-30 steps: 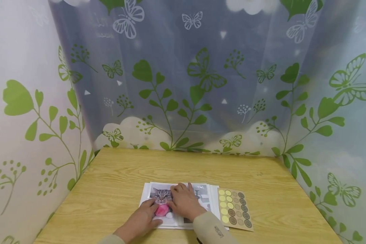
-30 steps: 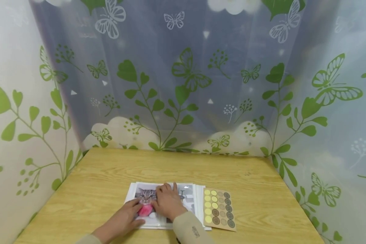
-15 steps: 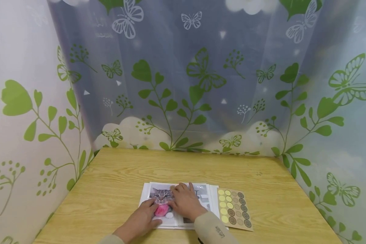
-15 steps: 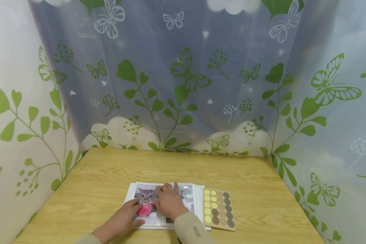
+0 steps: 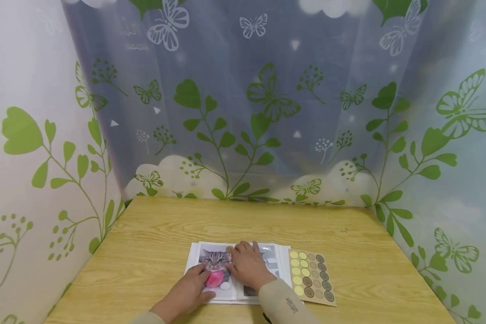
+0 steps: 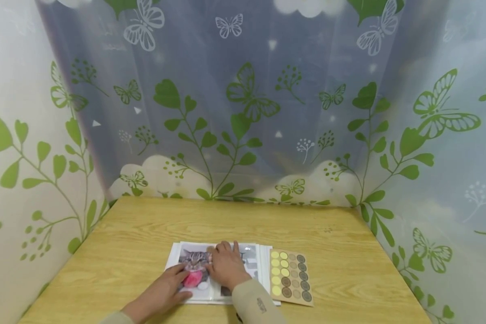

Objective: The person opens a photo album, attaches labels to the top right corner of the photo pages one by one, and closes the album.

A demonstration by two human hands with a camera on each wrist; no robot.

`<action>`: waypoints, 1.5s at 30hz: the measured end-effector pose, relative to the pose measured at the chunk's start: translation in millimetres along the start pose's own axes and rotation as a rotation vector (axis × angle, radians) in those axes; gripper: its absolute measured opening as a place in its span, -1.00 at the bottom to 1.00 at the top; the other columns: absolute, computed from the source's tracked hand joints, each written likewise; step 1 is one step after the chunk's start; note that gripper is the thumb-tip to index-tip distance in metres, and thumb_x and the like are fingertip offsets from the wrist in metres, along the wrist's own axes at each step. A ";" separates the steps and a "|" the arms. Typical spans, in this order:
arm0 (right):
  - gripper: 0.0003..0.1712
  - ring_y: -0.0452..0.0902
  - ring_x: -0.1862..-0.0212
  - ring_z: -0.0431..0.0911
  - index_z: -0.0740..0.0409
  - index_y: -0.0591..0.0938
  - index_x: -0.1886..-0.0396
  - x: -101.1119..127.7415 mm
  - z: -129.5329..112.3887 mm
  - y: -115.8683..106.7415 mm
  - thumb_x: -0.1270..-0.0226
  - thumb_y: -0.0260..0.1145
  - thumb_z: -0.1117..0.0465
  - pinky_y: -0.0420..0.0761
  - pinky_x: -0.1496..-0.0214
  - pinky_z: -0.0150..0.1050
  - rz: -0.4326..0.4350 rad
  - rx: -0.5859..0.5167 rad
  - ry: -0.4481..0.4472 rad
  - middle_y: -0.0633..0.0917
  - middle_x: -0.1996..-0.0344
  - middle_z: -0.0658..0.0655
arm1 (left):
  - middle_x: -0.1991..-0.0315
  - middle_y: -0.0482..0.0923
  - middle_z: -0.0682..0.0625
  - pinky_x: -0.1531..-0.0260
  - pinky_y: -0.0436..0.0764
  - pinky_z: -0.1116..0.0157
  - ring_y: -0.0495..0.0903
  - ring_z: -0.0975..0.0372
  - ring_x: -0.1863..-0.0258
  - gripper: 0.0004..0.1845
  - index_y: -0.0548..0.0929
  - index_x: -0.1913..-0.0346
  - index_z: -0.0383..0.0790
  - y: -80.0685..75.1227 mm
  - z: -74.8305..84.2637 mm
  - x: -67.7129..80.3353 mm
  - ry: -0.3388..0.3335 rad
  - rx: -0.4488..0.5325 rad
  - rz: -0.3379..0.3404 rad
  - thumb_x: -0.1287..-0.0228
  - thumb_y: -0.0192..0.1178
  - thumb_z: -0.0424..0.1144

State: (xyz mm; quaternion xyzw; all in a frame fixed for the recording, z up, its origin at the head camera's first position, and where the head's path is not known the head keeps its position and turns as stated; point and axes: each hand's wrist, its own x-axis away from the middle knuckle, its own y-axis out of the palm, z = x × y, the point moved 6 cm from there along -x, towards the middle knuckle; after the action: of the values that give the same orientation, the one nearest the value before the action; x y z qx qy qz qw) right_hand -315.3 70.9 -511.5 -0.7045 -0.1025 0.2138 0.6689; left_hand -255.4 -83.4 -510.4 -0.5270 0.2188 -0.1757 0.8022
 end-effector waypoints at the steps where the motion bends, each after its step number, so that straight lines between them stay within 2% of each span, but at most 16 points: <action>1: -0.40 0.33 -0.35 0.05 0.02 0.51 -0.34 -0.4 0.1 -0.2 -0.45 0.14 -0.18 0.14 -0.44 0.25 0.001 0.002 0.002 0.55 -0.17 0.12 | -0.21 0.40 -0.44 -0.20 0.44 -0.11 0.41 -0.22 -0.23 -0.37 0.55 -0.13 -0.55 -0.1 0.3 -0.1 0.003 -0.002 0.002 -0.18 0.40 -0.09; 8: -0.39 0.30 -0.38 0.07 0.06 0.50 -0.33 -4.2 0.4 2.2 -0.47 0.10 -0.19 0.13 -0.45 0.24 -0.015 -0.027 0.022 0.51 -0.27 0.14 | -0.22 0.40 -0.43 -0.20 0.44 -0.10 0.40 -0.21 -0.24 -0.36 0.54 -0.14 -0.55 -0.7 1.4 -0.2 0.003 -0.001 0.003 -0.19 0.40 -0.08; 13: -0.32 0.20 -0.46 0.07 0.09 0.43 -0.40 -6.4 -4.4 7.5 -0.50 0.03 -0.23 0.08 -0.48 0.21 -0.069 -0.034 0.026 0.39 -0.41 0.15 | -0.22 0.40 -0.44 -0.20 0.44 -0.11 0.40 -0.22 -0.23 -0.36 0.54 -0.15 -0.55 -1.2 2.1 -0.5 0.012 0.007 0.007 -0.20 0.39 -0.08; 20: -0.26 0.12 -0.50 0.04 0.10 0.36 -0.47 -4.8 -17.3 4.6 -0.52 -0.03 -0.25 0.04 -0.51 0.15 -0.127 -0.031 0.013 0.29 -0.48 0.13 | -0.21 0.40 -0.46 -0.20 0.44 -0.12 0.40 -0.23 -0.23 -0.38 0.55 -0.12 -0.56 -1.9 3.8 -0.6 0.028 0.020 0.015 -0.21 0.38 -0.08; 31: -0.27 0.13 -0.50 0.03 0.12 0.37 -0.46 0.9 -28.4 7.1 -0.52 -0.04 -0.25 0.07 -0.49 0.18 -0.113 0.002 -0.061 0.30 -0.47 0.16 | -0.18 0.43 -0.45 -0.19 0.44 -0.13 0.43 -0.23 -0.20 -0.36 0.56 -0.10 -0.56 -0.3 1.8 -1.2 0.056 -0.004 0.047 -0.18 0.39 -0.05; 45: -0.24 0.18 -0.48 0.01 0.16 0.40 -0.43 11.7 -31.8 2.7 -0.50 -0.03 -0.27 0.15 -0.47 0.17 -0.095 0.039 -0.078 0.33 -0.45 0.19 | -0.17 0.43 -0.46 -0.19 0.44 -0.13 0.41 -0.25 -0.21 -0.36 0.55 -0.10 -0.57 -0.3 -0.7 1.0 0.067 -0.002 0.053 -0.18 0.39 -0.06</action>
State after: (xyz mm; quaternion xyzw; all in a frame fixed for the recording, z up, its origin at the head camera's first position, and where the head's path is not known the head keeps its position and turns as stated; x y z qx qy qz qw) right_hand -291.4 47.2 -515.7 -0.6769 -0.1578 0.2112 0.6872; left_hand -254.9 -84.6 -510.6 -0.5157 0.2595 -0.1719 0.7982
